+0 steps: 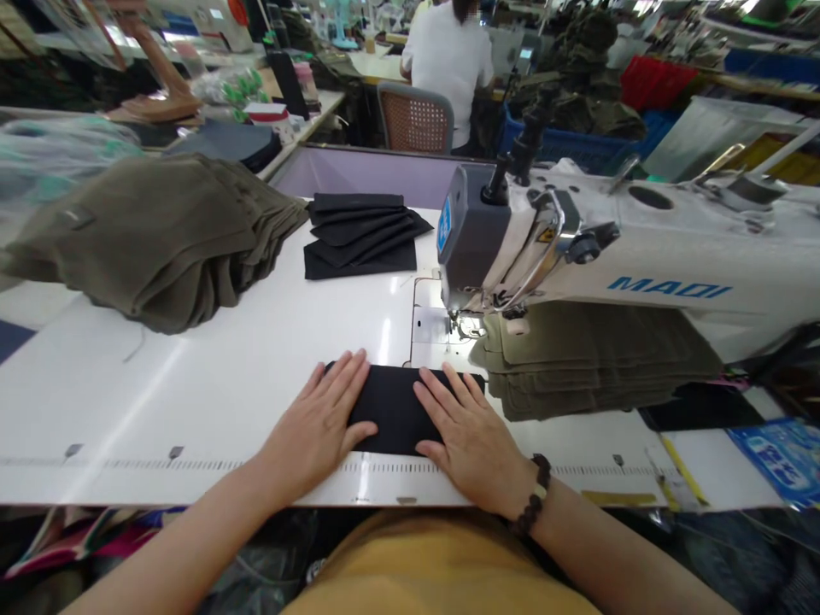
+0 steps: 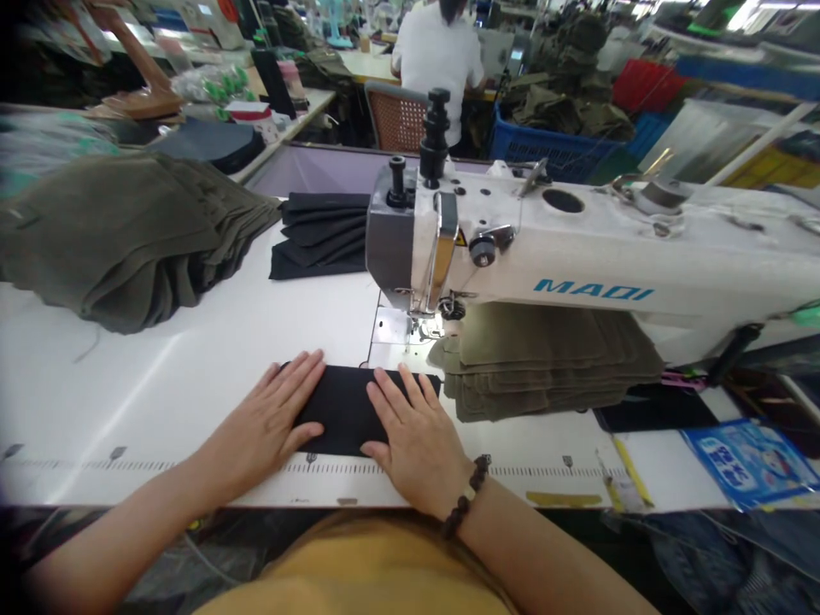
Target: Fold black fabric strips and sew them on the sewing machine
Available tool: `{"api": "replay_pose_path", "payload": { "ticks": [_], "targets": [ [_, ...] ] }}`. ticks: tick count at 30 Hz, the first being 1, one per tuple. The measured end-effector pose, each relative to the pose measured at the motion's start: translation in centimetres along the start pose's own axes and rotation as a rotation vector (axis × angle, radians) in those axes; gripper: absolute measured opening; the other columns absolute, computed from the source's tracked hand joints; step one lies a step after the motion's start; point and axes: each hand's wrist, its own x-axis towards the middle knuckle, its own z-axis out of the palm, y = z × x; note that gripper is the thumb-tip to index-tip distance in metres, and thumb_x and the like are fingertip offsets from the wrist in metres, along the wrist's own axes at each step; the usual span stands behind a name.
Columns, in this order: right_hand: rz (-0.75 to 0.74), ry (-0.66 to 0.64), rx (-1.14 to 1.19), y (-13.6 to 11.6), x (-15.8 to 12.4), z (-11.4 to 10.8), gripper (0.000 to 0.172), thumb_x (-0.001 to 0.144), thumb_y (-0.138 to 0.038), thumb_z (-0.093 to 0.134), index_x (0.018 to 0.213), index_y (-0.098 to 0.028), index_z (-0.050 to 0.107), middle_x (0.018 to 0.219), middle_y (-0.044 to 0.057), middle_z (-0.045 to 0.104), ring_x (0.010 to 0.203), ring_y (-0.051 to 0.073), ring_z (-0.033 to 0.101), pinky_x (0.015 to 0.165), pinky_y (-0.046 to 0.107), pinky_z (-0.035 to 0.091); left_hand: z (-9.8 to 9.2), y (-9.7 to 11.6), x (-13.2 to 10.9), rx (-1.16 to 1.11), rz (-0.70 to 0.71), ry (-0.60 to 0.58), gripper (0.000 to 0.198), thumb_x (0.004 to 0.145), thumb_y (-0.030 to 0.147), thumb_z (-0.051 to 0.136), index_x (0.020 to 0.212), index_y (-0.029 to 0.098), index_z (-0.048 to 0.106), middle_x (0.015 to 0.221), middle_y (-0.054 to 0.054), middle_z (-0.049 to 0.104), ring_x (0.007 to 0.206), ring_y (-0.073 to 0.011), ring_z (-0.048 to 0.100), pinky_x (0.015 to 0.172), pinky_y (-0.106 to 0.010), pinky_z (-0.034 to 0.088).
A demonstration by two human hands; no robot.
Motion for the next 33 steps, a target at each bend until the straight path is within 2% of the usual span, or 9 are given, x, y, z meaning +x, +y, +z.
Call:
{"api": "replay_pose_path", "payload": {
  "ticks": [4, 7, 9, 12, 15, 18, 21, 24, 33],
  "targets": [
    [-0.001, 0.000, 0.018, 0.0, 0.0, 0.1, 0.060, 0.081, -0.037, 0.053, 0.133, -0.017, 0.032, 0.142, 0.003, 0.022, 0.130, 0.027, 0.012, 0.104, 0.046, 0.020, -0.9, -1.3, -1.7, 0.053, -0.132, 0.058, 0.059, 0.089, 0.044, 0.025, 0.130, 0.002, 0.032, 0.137, -0.023, 0.027, 0.125, -0.0365, 0.026, 0.094, -0.055, 0.031],
    [0.008, 0.008, 0.033, -0.2, -0.2, -0.2, 0.058, 0.082, -0.041, 0.051, 0.132, -0.016, 0.033, 0.142, 0.005, 0.024, 0.129, 0.029, 0.013, 0.103, 0.047, 0.021, -1.8, 0.9, -1.4, -0.025, 0.031, 0.047, 0.039, 0.089, 0.025, 0.033, 0.124, 0.009, 0.043, 0.131, -0.017, 0.041, 0.117, -0.0283, 0.041, 0.092, -0.043, 0.039],
    [0.040, 0.022, 0.039, -0.1, -0.3, -0.8, 0.057, 0.083, -0.043, 0.049, 0.130, -0.014, 0.036, 0.139, 0.010, 0.029, 0.128, 0.030, 0.018, 0.101, 0.047, 0.024, -2.0, 2.4, 0.0, -0.084, 0.103, 0.020, 0.037, 0.089, 0.029, 0.035, 0.119, 0.011, 0.049, 0.123, -0.014, 0.050, 0.110, -0.0256, 0.048, 0.090, -0.040, 0.042],
    [0.043, 0.009, 0.042, 1.1, 0.0, -2.5, 0.049, 0.085, -0.041, 0.047, 0.122, -0.010, 0.045, 0.127, 0.015, 0.044, 0.118, 0.029, 0.035, 0.094, 0.045, 0.032, -1.7, 2.5, 3.9, -0.119, 0.056, -0.024, 0.050, 0.088, 0.043, 0.035, 0.119, 0.006, 0.048, 0.124, -0.016, 0.049, 0.116, -0.0283, 0.043, 0.094, -0.045, 0.037],
    [-0.141, -0.076, 0.005, 3.6, 1.2, -4.1, 0.030, 0.085, -0.033, 0.049, 0.106, -0.012, 0.056, 0.115, 0.011, 0.054, 0.101, 0.024, 0.048, 0.084, 0.040, 0.038, -1.4, 1.2, 8.5, -0.107, 0.085, -0.084, 0.048, 0.087, 0.042, 0.039, 0.120, 0.008, 0.047, 0.128, -0.014, 0.045, 0.121, -0.0291, 0.037, 0.098, -0.049, 0.031],
    [-0.304, -0.108, -0.036, 6.2, 2.6, -4.6, 0.022, 0.084, -0.028, 0.051, 0.099, -0.014, 0.059, 0.110, 0.008, 0.057, 0.092, 0.021, 0.050, 0.080, 0.037, 0.038, -1.5, 1.0, 11.6, -0.045, 0.133, -0.080, 0.041, 0.084, 0.033, 0.048, 0.116, 0.008, 0.051, 0.126, -0.016, 0.046, 0.117, -0.0297, 0.041, 0.096, -0.046, 0.034],
    [-0.344, -0.052, -0.023, 7.9, 3.2, -4.2, 0.021, 0.086, -0.028, 0.048, 0.098, -0.015, 0.060, 0.109, 0.006, 0.058, 0.090, 0.019, 0.050, 0.080, 0.035, 0.038, -1.5, 2.1, 12.5, -0.061, 0.234, -0.061, 0.032, 0.085, 0.026, 0.047, 0.109, 0.006, 0.055, 0.117, -0.016, 0.052, 0.107, -0.0250, 0.049, 0.092, -0.037, 0.039],
    [-0.312, -0.008, -0.009, 8.5, 3.1, -3.6, 0.024, 0.086, -0.028, 0.048, 0.101, -0.014, 0.058, 0.111, 0.007, 0.056, 0.091, 0.019, 0.050, 0.079, 0.033, 0.038, -1.3, 2.9, 12.6, -0.088, 0.245, -0.062, 0.039, 0.086, 0.033, 0.044, 0.109, 0.004, 0.053, 0.112, -0.017, 0.055, 0.105, -0.0258, 0.050, 0.091, -0.038, 0.040],
    [-0.127, 0.067, -0.103, 8.2, 2.7, -3.1, 0.029, 0.083, -0.033, 0.053, 0.107, -0.017, 0.056, 0.106, 0.010, 0.056, 0.091, 0.023, 0.050, 0.076, 0.036, 0.036, -0.6, 2.1, 14.0, -0.237, 0.247, 0.025, 0.027, 0.086, 0.028, 0.043, 0.104, 0.009, 0.051, 0.102, -0.013, 0.056, 0.105, -0.0245, 0.048, 0.089, -0.038, 0.040]
  ]
}}
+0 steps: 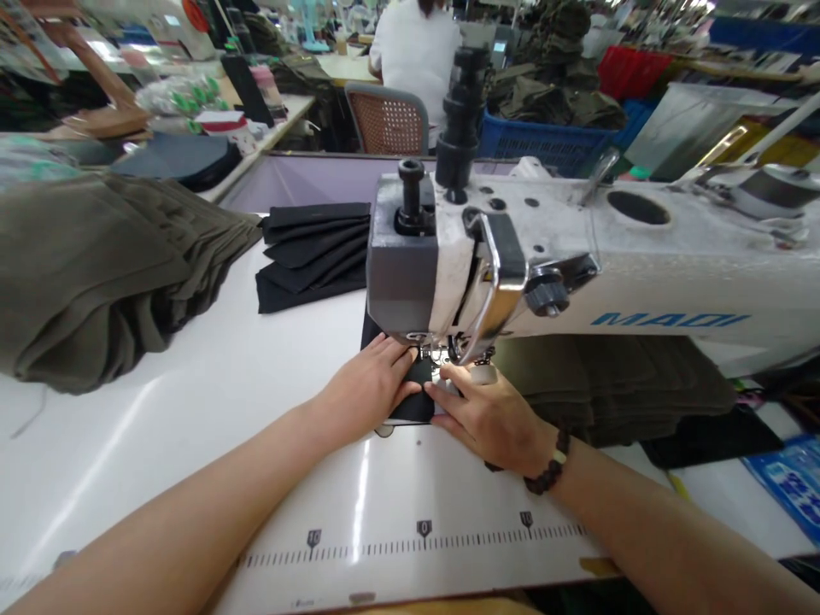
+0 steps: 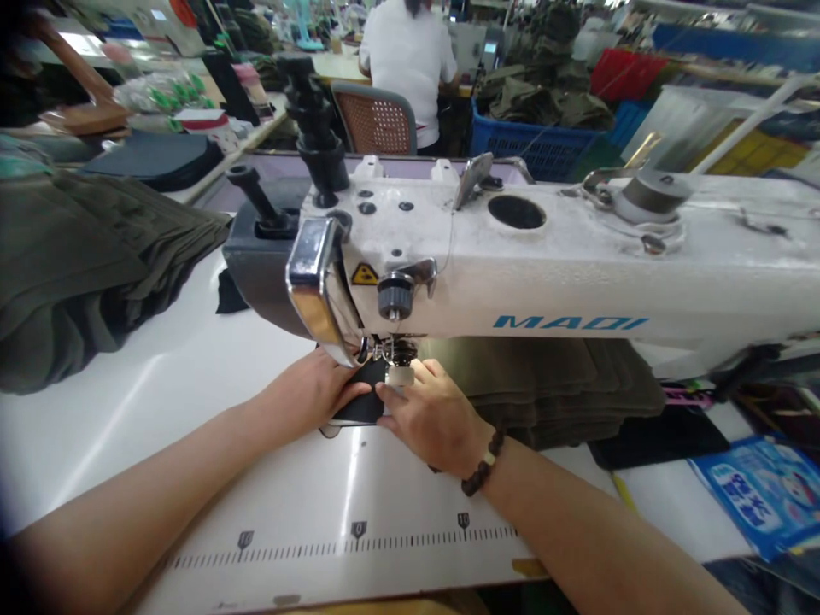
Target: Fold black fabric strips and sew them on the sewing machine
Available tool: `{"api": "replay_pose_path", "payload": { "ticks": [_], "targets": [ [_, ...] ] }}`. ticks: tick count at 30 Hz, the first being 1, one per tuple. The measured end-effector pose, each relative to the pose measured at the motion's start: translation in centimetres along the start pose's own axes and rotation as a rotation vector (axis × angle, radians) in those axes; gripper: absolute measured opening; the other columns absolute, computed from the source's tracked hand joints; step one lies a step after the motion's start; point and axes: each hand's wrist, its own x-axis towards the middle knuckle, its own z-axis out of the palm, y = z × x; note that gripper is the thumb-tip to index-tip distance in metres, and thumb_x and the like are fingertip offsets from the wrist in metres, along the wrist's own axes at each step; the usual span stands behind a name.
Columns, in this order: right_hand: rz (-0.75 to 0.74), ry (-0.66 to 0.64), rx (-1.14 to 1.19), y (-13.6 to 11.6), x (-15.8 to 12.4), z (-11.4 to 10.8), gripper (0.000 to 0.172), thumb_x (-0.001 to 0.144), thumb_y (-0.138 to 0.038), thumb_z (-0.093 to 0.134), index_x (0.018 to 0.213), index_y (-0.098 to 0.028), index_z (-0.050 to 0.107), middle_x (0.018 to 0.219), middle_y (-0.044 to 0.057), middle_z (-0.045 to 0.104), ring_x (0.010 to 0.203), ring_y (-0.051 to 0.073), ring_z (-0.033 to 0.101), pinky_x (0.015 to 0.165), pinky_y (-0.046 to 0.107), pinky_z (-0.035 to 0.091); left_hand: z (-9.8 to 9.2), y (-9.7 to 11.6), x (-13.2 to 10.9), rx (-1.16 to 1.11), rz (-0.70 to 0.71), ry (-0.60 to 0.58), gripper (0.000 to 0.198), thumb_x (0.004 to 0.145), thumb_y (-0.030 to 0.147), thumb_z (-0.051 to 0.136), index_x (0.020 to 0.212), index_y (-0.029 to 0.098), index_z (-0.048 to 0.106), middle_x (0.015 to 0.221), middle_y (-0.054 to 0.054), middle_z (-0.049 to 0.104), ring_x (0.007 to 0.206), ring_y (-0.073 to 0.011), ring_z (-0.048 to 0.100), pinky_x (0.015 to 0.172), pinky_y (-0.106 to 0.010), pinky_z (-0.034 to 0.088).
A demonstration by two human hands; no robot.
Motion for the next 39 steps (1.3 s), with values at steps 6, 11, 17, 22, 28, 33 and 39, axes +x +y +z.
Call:
{"api": "replay_pose_path", "payload": {
  "ticks": [6, 11, 17, 22, 28, 33, 39],
  "targets": [
    [0.042, -0.036, -0.015, -0.15, 0.06, 0.07, 0.030, 0.083, -0.034, 0.052, 0.108, -0.019, 0.055, 0.097, 0.008, 0.058, 0.088, 0.022, 0.050, 0.075, 0.034, 0.036, 0.55, -0.26, -0.09, 0.008, -0.002, 0.012, 0.029, 0.086, 0.029, 0.044, 0.107, 0.010, 0.049, 0.105, -0.013, 0.053, 0.107, -0.0252, 0.046, 0.090, -0.039, 0.039],
    [0.045, -0.045, -0.022, -0.24, 0.19, -0.05, 0.030, 0.084, -0.035, 0.051, 0.109, -0.018, 0.055, 0.093, 0.007, 0.057, 0.090, 0.023, 0.047, 0.077, 0.035, 0.034, 0.67, -0.41, -0.12, 0.011, -0.004, 0.028, 0.031, 0.087, 0.030, 0.043, 0.111, 0.010, 0.047, 0.108, -0.014, 0.051, 0.110, -0.0256, 0.044, 0.090, -0.039, 0.039],
    [0.045, -0.037, -0.039, -0.29, 0.33, -0.15, 0.029, 0.083, -0.035, 0.053, 0.107, -0.019, 0.056, 0.092, 0.008, 0.056, 0.088, 0.022, 0.047, 0.074, 0.034, 0.034, 0.61, -0.25, -0.02, 0.008, -0.028, -0.018, 0.029, 0.086, 0.030, 0.043, 0.107, 0.010, 0.049, 0.105, -0.013, 0.052, 0.110, -0.0259, 0.045, 0.088, -0.039, 0.041],
    [0.042, -0.042, -0.036, -0.24, 0.31, -0.16, 0.029, 0.084, -0.035, 0.052, 0.108, -0.018, 0.056, 0.093, 0.008, 0.056, 0.091, 0.023, 0.046, 0.075, 0.033, 0.034, 0.65, -0.41, 0.01, 0.011, -0.019, 0.010, 0.029, 0.086, 0.029, 0.045, 0.107, 0.010, 0.049, 0.106, -0.014, 0.052, 0.110, -0.0261, 0.044, 0.089, -0.040, 0.041],
    [0.043, -0.032, -0.045, -0.19, 0.34, -0.01, 0.031, 0.083, -0.035, 0.053, 0.109, -0.018, 0.055, 0.093, 0.008, 0.056, 0.090, 0.023, 0.047, 0.071, 0.033, 0.034, 0.62, -0.46, 0.05, 0.006, -0.007, 0.017, 0.029, 0.085, 0.027, 0.046, 0.107, 0.009, 0.049, 0.106, -0.014, 0.053, 0.111, -0.0262, 0.044, 0.091, -0.040, 0.040],
    [0.054, -0.043, -0.042, -0.24, 0.35, 0.02, 0.030, 0.084, -0.034, 0.052, 0.109, -0.018, 0.055, 0.094, 0.007, 0.057, 0.090, 0.022, 0.048, 0.068, 0.032, 0.034, 0.60, -0.38, -0.01, 0.001, 0.000, 0.033, 0.029, 0.085, 0.027, 0.048, 0.107, 0.009, 0.048, 0.107, -0.014, 0.052, 0.110, -0.0259, 0.045, 0.092, -0.041, 0.039],
    [0.077, -0.050, -0.060, -0.25, 0.44, 0.06, 0.034, 0.083, -0.036, 0.053, 0.111, -0.017, 0.053, 0.094, 0.007, 0.057, 0.087, 0.021, 0.049, 0.065, 0.031, 0.033, 0.61, -0.65, 0.25, -0.003, -0.009, 0.026, 0.031, 0.086, 0.028, 0.046, 0.110, 0.009, 0.048, 0.109, -0.014, 0.051, 0.110, -0.0258, 0.044, 0.091, -0.040, 0.039]
  ]
}}
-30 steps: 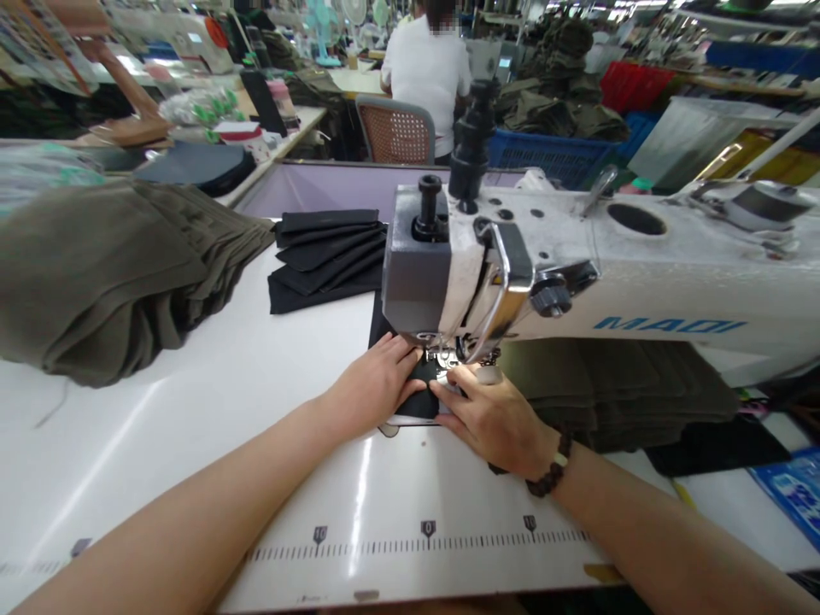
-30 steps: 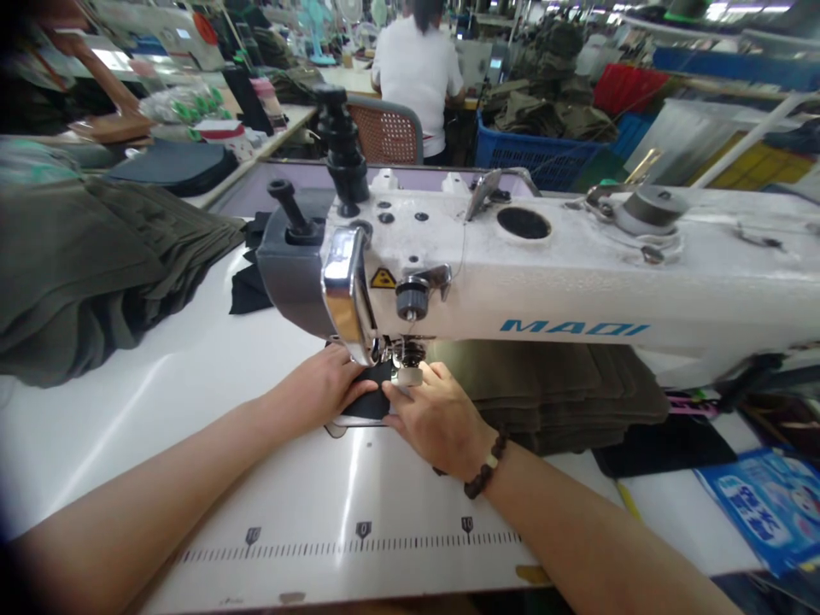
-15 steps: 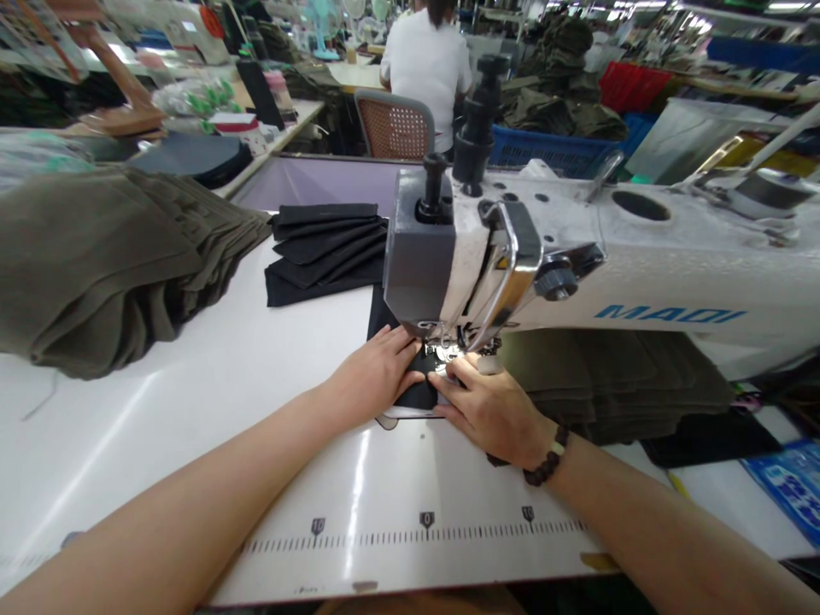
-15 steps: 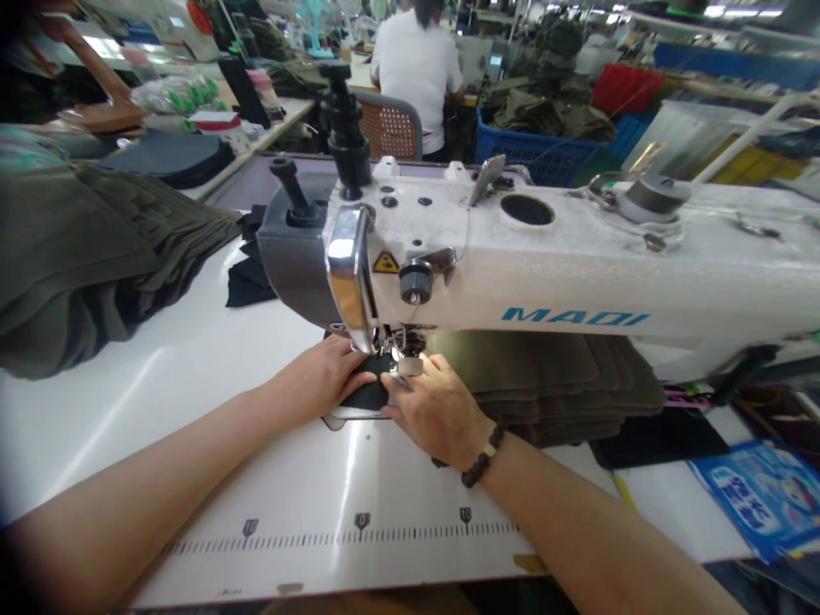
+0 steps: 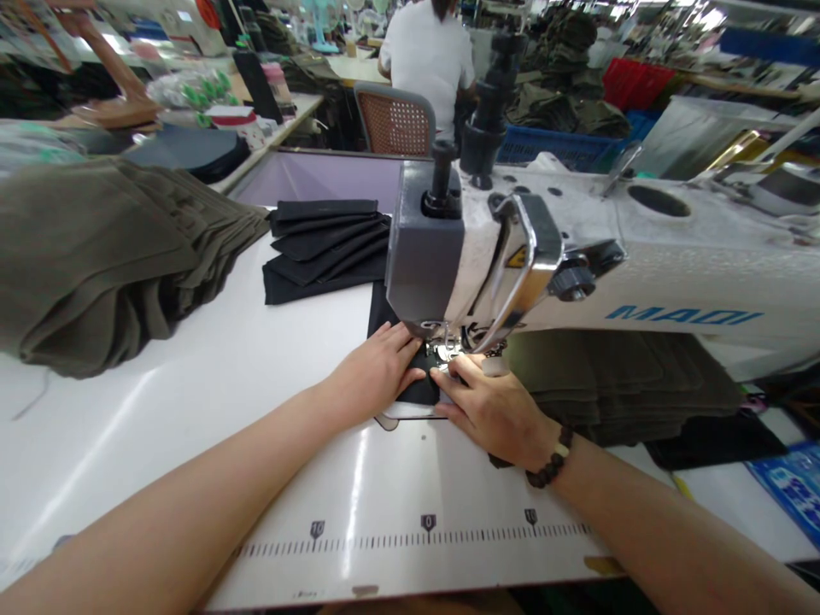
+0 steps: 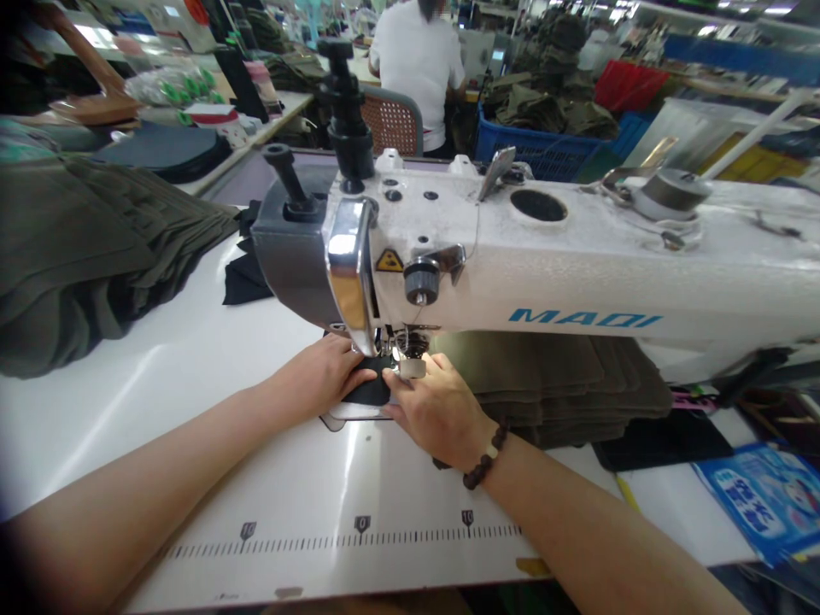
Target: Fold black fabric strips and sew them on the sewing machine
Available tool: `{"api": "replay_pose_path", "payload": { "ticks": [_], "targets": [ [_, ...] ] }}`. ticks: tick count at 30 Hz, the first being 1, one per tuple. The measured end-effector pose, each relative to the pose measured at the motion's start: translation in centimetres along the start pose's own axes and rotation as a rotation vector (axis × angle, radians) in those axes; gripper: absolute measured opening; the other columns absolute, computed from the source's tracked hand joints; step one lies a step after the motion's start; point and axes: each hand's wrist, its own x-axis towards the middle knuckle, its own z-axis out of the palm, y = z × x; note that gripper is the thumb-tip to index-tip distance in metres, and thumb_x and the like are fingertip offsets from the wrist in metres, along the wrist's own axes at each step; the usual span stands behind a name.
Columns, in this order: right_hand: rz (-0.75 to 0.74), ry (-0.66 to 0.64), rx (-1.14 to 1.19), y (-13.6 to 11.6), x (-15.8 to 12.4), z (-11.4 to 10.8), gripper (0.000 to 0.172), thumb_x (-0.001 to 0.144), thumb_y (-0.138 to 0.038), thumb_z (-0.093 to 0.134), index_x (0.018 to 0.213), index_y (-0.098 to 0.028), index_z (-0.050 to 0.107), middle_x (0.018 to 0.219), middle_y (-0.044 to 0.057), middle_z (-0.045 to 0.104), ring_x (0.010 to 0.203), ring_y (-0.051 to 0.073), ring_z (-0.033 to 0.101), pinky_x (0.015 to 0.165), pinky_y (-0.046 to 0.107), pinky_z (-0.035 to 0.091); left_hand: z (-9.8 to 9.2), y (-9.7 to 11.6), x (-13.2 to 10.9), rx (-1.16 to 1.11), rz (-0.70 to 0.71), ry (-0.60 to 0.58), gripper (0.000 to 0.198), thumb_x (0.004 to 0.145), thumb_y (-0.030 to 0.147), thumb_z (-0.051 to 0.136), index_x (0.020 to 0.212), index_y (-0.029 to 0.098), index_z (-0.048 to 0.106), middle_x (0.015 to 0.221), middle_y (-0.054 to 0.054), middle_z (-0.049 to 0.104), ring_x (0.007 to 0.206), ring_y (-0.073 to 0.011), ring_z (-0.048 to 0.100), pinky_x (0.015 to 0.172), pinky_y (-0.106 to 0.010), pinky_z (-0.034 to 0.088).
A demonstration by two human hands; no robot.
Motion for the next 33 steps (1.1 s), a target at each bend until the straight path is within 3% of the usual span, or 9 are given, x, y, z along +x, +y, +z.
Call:
{"api": "replay_pose_path", "payload": {
  "ticks": [4, 8, 11, 22, 33],
  "targets": [
    [-0.047, 0.022, 0.027, 0.3, -0.1, 0.1, 0.033, 0.083, -0.036, 0.052, 0.109, -0.015, 0.054, 0.090, 0.008, 0.057, 0.083, 0.021, 0.050, 0.066, 0.031, 0.034, -0.1, 0.0, -0.3, 0.005, 0.024, -0.015, 0.029, 0.086, 0.028, 0.045, 0.105, 0.008, 0.053, 0.104, -0.014, 0.054, 0.105, -0.0256, 0.048, 0.087, -0.039, 0.041],
    [-0.214, 0.045, 0.148, 0.6, -0.4, 0.3, 0.026, 0.087, -0.033, 0.045, 0.100, -0.014, 0.057, 0.082, 0.005, 0.056, 0.079, 0.019, 0.049, 0.073, 0.033, 0.034, -0.6, 0.8, -1.3, -0.048, 0.133, -0.077, 0.024, 0.089, 0.024, 0.039, 0.088, 0.013, 0.060, 0.094, -0.007, 0.059, 0.088, -0.0192, 0.054, 0.077, -0.033, 0.045],
    [-0.255, 0.039, 0.169, 0.6, -0.5, 0.4, 0.026, 0.088, -0.033, 0.043, 0.095, -0.014, 0.058, 0.078, 0.004, 0.054, 0.076, 0.018, 0.048, 0.075, 0.034, 0.034, -1.0, 1.1, -1.7, -0.089, 0.185, -0.117, 0.028, 0.090, 0.024, 0.037, 0.081, 0.014, 0.061, 0.091, -0.006, 0.060, 0.084, -0.0167, 0.054, 0.075, -0.029, 0.046],
    [-0.071, 0.050, 0.095, 0.4, -0.2, 0.2, 0.027, 0.084, -0.033, 0.052, 0.104, -0.016, 0.057, 0.083, 0.005, 0.057, 0.074, 0.017, 0.049, 0.061, 0.029, 0.030, -0.6, 0.4, -0.9, -0.092, 0.137, -0.076, 0.028, 0.090, 0.021, 0.035, 0.090, 0.012, 0.061, 0.097, -0.007, 0.059, 0.091, -0.0178, 0.053, 0.080, -0.031, 0.046],
    [0.083, -0.006, -0.008, -0.3, 0.5, 0.0, 0.032, 0.084, -0.034, 0.052, 0.111, -0.018, 0.053, 0.092, 0.007, 0.059, 0.078, 0.018, 0.049, 0.061, 0.028, 0.029, -0.1, -0.5, 0.2, -0.040, 0.061, 0.041, 0.015, 0.084, 0.017, 0.047, 0.082, 0.013, 0.062, 0.085, -0.007, 0.058, 0.087, -0.0180, 0.054, 0.073, -0.026, 0.047]
  ]
}}
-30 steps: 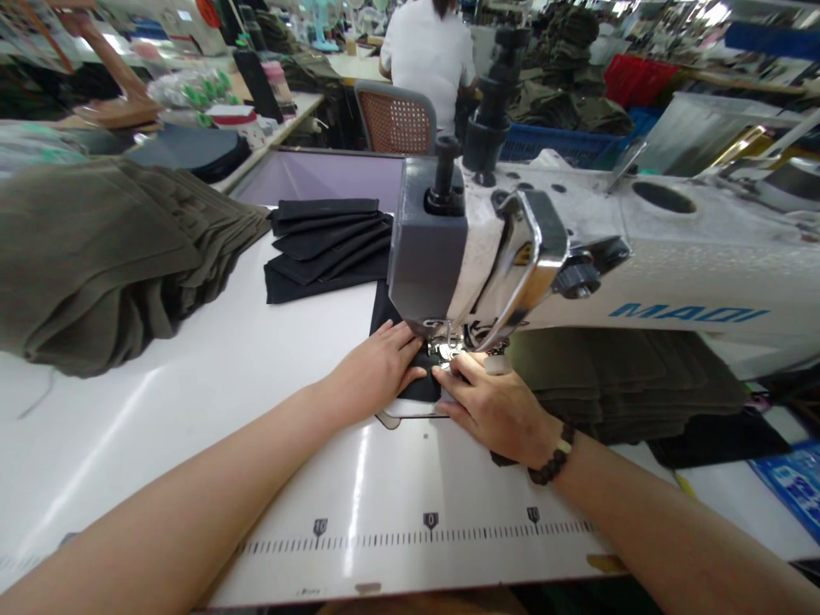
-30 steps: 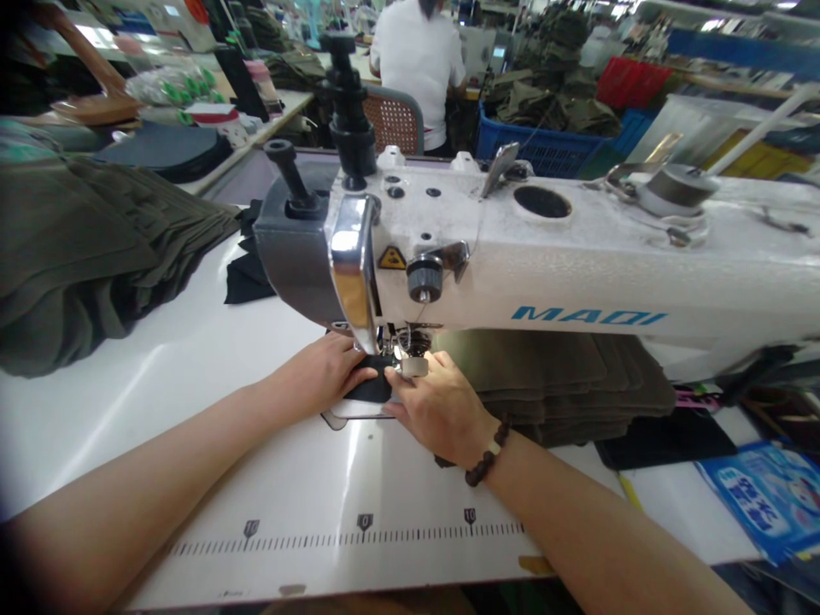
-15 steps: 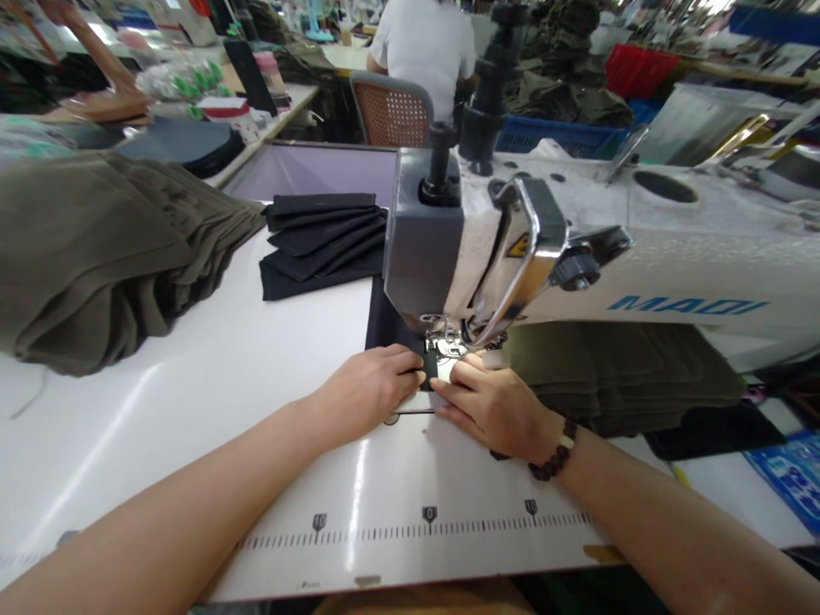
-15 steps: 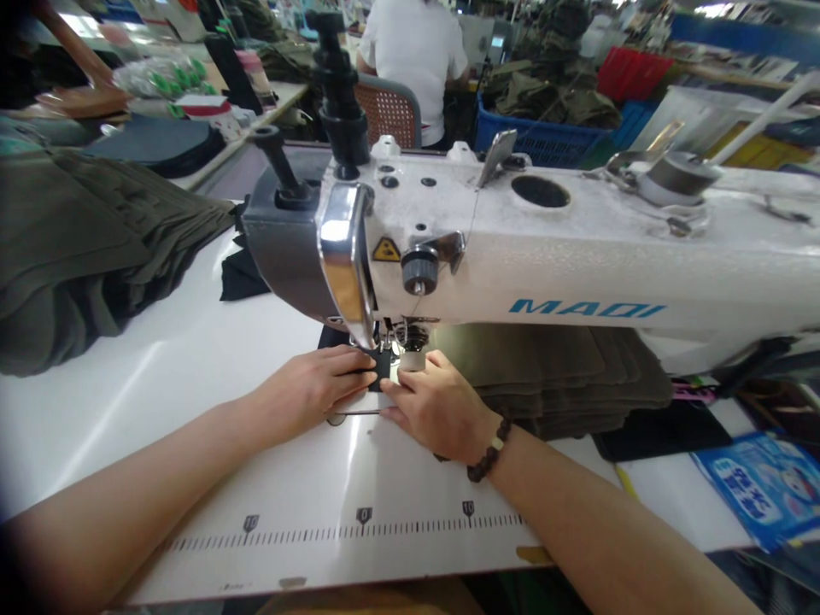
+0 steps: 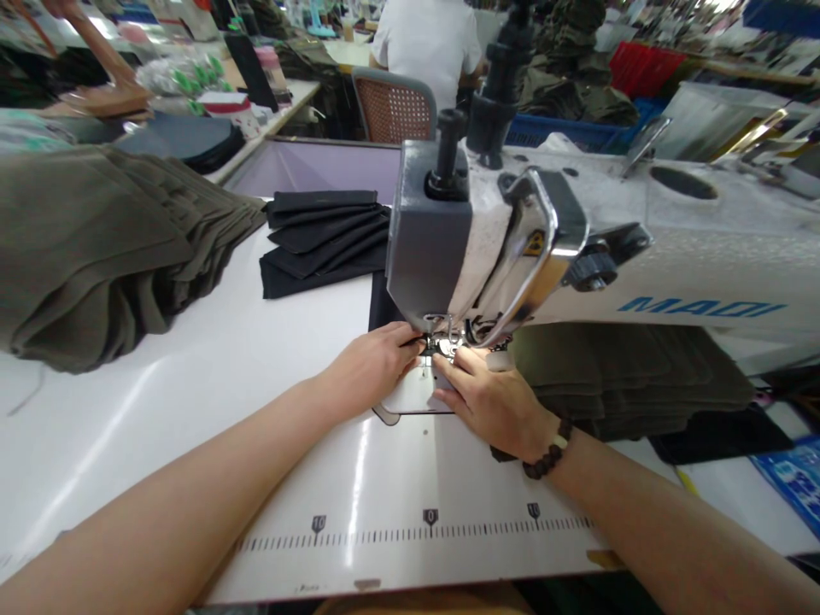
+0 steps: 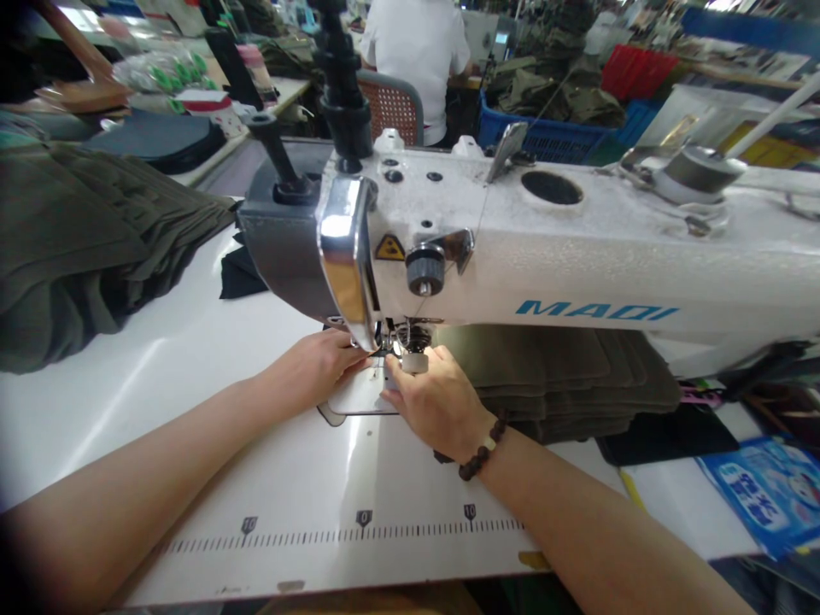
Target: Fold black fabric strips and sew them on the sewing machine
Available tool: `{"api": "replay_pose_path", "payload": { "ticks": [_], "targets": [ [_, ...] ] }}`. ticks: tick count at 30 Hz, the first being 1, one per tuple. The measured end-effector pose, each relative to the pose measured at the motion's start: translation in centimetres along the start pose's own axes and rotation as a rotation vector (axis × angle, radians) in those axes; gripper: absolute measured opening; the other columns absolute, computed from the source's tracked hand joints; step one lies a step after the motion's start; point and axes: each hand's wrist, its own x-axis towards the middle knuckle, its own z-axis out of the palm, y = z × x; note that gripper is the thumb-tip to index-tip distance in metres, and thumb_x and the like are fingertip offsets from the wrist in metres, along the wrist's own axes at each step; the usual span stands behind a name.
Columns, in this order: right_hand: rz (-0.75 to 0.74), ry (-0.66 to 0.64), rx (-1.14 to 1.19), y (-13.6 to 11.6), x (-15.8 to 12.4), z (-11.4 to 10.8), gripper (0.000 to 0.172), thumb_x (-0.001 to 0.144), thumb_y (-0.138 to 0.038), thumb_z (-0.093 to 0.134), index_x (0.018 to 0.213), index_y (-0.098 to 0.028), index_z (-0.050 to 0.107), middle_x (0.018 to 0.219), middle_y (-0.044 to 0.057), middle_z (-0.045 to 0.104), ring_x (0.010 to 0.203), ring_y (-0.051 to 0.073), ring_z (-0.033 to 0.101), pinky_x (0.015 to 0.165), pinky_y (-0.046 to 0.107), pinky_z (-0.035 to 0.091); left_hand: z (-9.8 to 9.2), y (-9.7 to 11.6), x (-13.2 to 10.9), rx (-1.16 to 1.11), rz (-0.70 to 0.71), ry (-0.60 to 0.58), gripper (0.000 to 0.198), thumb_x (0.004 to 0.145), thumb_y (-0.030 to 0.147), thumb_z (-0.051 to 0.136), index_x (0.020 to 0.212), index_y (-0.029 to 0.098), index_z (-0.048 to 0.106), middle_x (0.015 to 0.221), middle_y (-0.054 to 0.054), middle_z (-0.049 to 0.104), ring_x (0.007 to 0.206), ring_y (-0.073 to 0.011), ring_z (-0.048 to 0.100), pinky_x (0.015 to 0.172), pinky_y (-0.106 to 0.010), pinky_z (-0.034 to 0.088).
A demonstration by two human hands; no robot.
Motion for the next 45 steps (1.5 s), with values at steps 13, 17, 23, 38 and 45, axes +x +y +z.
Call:
{"api": "replay_pose_path", "payload": {
  "ticks": [13, 17, 23, 38, 45],
  "targets": [
    [0.004, -0.021, -0.007, 0.0, 0.0, -0.1, 0.031, 0.085, -0.036, 0.050, 0.110, -0.018, 0.052, 0.092, 0.007, 0.058, 0.080, 0.019, 0.049, 0.060, 0.028, 0.029, 0.1, 0.0, 0.1, 0.035, -0.015, 0.015, 0.014, 0.083, 0.017, 0.048, 0.090, 0.013, 0.060, 0.089, -0.007, 0.057, 0.093, -0.0194, 0.054, 0.075, -0.026, 0.047],
    [0.007, -0.018, 0.007, 0.0, 0.1, -0.1, 0.031, 0.085, -0.036, 0.050, 0.110, -0.018, 0.052, 0.091, 0.008, 0.058, 0.081, 0.019, 0.049, 0.061, 0.028, 0.030, 0.4, 0.1, 0.2, 0.049, -0.041, 0.019, 0.012, 0.082, 0.016, 0.050, 0.089, 0.013, 0.060, 0.091, -0.008, 0.057, 0.094, -0.0194, 0.053, 0.076, -0.026, 0.047],
    [0.003, -0.017, 0.002, -0.1, 0.1, -0.2, 0.032, 0.085, -0.035, 0.051, 0.111, -0.017, 0.052, 0.090, 0.009, 0.059, 0.082, 0.021, 0.051, 0.064, 0.030, 0.032, 0.1, 0.2, 0.4, 0.102, -0.043, -0.002, 0.014, 0.082, 0.016, 0.049, 0.090, 0.013, 0.060, 0.088, -0.008, 0.057, 0.091, -0.0200, 0.054, 0.071, -0.026, 0.048],
    [-0.001, -0.014, 0.046, 0.1, 0.0, -0.1, 0.032, 0.085, -0.033, 0.050, 0.115, -0.022, 0.052, 0.094, 0.007, 0.060, 0.080, 0.019, 0.052, 0.060, 0.028, 0.031, -1.8, 3.3, 0.0, 0.079, -0.095, -0.309, 0.030, 0.087, 0.031, 0.042, 0.085, 0.008, 0.061, 0.085, -0.011, 0.054, 0.083, -0.0228, 0.051, 0.069, -0.034, 0.046],
    [-0.003, 0.004, 0.090, 0.2, 0.1, 0.0, 0.030, 0.084, -0.029, 0.052, 0.112, -0.019, 0.052, 0.096, 0.008, 0.058, 0.084, 0.019, 0.051, 0.067, 0.028, 0.034, -1.5, 3.1, 0.0, 0.071, -0.072, -0.275, 0.028, 0.086, 0.029, 0.044, 0.083, 0.007, 0.061, 0.083, -0.011, 0.055, 0.085, -0.0233, 0.051, 0.073, -0.035, 0.046]
  ]
}}
